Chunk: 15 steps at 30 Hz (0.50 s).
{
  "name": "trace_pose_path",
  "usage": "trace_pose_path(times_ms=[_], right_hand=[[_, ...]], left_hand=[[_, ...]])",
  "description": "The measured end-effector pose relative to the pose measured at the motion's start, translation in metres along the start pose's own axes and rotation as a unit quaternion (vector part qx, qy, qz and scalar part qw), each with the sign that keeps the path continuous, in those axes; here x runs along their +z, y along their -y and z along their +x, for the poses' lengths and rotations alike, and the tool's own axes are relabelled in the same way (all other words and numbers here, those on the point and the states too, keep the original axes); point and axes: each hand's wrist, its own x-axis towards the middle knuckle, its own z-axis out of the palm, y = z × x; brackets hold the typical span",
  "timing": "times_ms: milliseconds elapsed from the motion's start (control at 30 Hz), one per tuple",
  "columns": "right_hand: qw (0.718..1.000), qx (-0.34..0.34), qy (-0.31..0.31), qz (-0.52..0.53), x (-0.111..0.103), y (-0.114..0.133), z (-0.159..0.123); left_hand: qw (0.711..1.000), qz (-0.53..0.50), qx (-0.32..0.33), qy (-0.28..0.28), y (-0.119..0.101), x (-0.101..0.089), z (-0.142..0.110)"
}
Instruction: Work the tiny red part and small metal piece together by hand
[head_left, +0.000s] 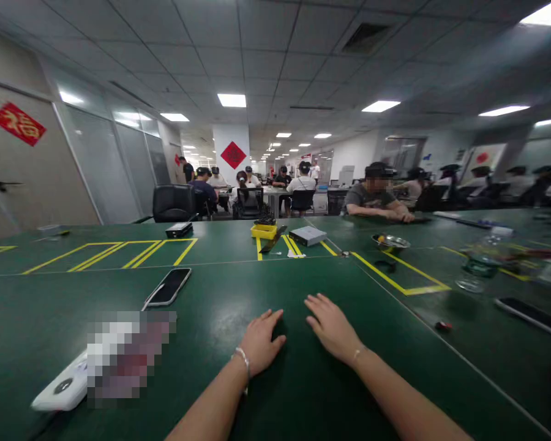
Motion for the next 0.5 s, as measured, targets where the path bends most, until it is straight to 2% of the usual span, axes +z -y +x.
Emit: trace_pose_path(times_ms=[100,167,200,267,333,400,500], right_hand=[[0.991,-0.110,0.073,0.026,0.022,0.030,-0.001],[0.989,-0.121,0.081,0.020,0.025,0.028,0.000],[0.992,-0.105,0.071,0.009,0.022,0.019,0.001],[0.999,-0.030,0.024,-0.036,0.008,-0.015,0.001],[0.991,0.084,-0.037,-0.101,-0.010,-0.063,-0.006],[0.961,0.215,-0.081,-0.153,-0.026,-0.115,-0.022],[0.902,0.387,-0.116,-0.151,-0.037,-0.185,-0.056]], left_hand=[[1.000,0.002,0.007,0.009,-0.003,0.001,0.003],[1.000,-0.003,0.007,0.012,-0.004,0.000,0.004],[1.000,-0.007,0.005,0.013,-0.005,-0.001,0.004],[1.000,-0.015,-0.003,0.016,-0.007,-0.004,0.004],[0.999,-0.023,-0.013,0.019,-0.008,-0.006,0.003],[0.999,-0.030,-0.019,0.019,-0.009,-0.008,0.002],[0.999,-0.042,-0.019,0.018,-0.009,-0.008,0.002]])
